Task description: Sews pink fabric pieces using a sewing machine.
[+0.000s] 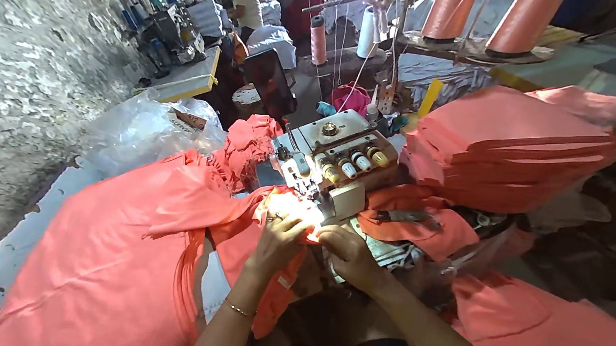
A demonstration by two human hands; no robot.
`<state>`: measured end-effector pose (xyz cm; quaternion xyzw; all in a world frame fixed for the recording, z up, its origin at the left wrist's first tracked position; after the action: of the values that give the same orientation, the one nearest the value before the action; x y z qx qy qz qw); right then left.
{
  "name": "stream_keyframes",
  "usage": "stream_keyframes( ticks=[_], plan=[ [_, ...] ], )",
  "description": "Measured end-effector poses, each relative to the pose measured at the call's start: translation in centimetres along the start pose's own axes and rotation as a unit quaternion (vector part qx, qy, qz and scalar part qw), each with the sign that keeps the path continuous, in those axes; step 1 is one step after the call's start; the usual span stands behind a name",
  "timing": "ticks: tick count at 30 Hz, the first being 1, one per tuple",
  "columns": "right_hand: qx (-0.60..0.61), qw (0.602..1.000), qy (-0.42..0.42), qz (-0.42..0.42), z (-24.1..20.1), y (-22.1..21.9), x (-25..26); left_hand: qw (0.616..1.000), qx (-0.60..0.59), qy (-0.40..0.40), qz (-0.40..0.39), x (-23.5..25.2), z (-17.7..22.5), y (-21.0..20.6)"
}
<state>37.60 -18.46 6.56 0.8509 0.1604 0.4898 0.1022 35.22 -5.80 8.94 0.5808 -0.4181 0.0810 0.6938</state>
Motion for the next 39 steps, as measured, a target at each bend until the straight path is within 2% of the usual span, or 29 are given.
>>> stream_keyframes(
  ticks=[5,11,17,21,26,29,31,33,34,35,39],
  plan=[
    [-0.047,0.999,-0.016,-0.002,0.1,0.9,-0.9,0.997,0.04,0.039,0.055,-0.9,1.1,-0.4],
    [-0.036,0.996,-0.081,0.005,1.7,0.6,-0.7,0.995,0.058,0.083,0.023,-0.4,0.9,-0.5],
    [-0.008,0.994,-0.103,0.019,3.6,-0.5,1.0,0.993,0.008,0.115,-0.005,-1.1,-0.7,-0.2],
    [-0.043,0.993,-0.11,0.03,3.3,-0.9,1.8,0.988,0.018,0.152,0.002,-0.9,-1.3,-0.1],
    [-0.101,0.983,-0.149,0.032,3.3,0.8,2.0,0.972,0.009,0.229,-0.049,0.5,-4.1,-0.8],
    [-0.216,0.937,-0.27,-0.044,5.9,4.9,0.5,0.955,-0.004,0.286,-0.083,0.8,-5.2,-1.4],
    [-0.271,0.863,-0.393,-0.168,9.2,7.4,-1.3,0.949,-0.014,0.308,-0.06,0.5,-5.1,-1.4],
    [-0.301,0.792,-0.465,-0.257,11.7,9.2,-3.0,0.947,-0.01,0.321,-0.016,-0.2,-4.4,-0.8],
    [-0.301,0.78,-0.476,-0.272,12.6,9.7,-3.5,0.944,-0.006,0.33,0.013,-0.6,-4.0,-0.4],
    [-0.299,0.784,-0.471,-0.272,13.2,10.0,-3.7,0.94,-0.001,0.34,0.038,-1.2,-3.5,-0.1],
    [-0.292,0.823,-0.395,-0.285,14.7,10.4,-3.7,0.911,-0.025,0.394,0.117,-4.3,-1.4,0.5]
  ],
)
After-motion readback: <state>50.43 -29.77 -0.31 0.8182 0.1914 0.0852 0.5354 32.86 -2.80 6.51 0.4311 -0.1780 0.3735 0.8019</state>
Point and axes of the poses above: each hand's wrist, its own x-axis towards the middle knuckle, its own y-axis out of the back of the hand, z = x × y, the point moved 9 cm from there along x, towards the middle knuckle, and after that the axes turned 2 degrees about x, right-handed, at the moved point
